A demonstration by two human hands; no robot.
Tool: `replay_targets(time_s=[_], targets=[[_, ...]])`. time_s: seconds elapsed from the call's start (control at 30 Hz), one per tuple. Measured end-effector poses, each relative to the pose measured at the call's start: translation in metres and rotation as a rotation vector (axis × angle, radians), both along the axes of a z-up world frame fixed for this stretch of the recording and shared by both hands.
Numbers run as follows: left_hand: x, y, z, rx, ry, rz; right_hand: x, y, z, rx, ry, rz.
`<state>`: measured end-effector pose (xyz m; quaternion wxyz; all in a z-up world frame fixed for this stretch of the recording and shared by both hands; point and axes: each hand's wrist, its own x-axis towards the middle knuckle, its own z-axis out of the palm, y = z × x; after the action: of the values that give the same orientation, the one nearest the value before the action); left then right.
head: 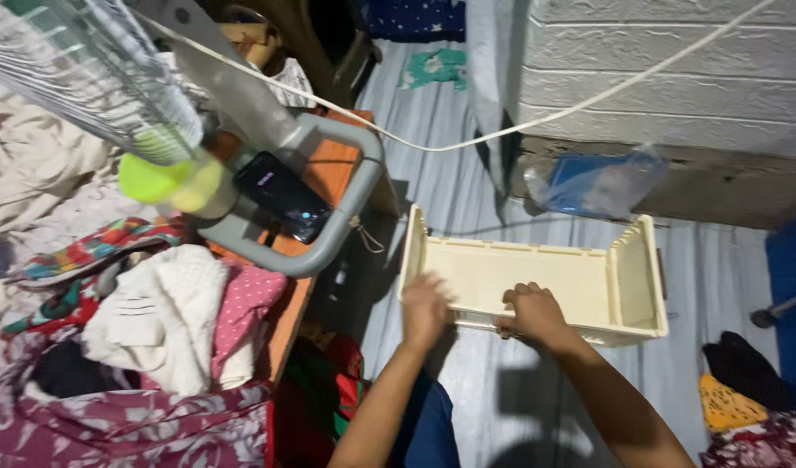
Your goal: The person opens a stack of beige plastic storage boxes, removes the top box, and then repeatedly takes apart and reassembles the box by detaching and reattaching its side panels and lid. The person handles the box components by hand without using tools.
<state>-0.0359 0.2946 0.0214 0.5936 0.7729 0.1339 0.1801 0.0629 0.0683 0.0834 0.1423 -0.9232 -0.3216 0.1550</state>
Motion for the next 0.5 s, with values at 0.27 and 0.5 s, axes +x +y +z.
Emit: replay_targets(time_s=[0.27, 0.5], targets=[[-0.005, 0.128, -0.059, -0.187, 0.269, -0.005, -0.019, 0.121, -0.019, 0.221, 0.056, 0.166], [0.03, 0.126, -0.073, -0.192, 0.4, -0.179, -0.024, 0.158, -0.022, 0.151, 0.257, 0.143]])
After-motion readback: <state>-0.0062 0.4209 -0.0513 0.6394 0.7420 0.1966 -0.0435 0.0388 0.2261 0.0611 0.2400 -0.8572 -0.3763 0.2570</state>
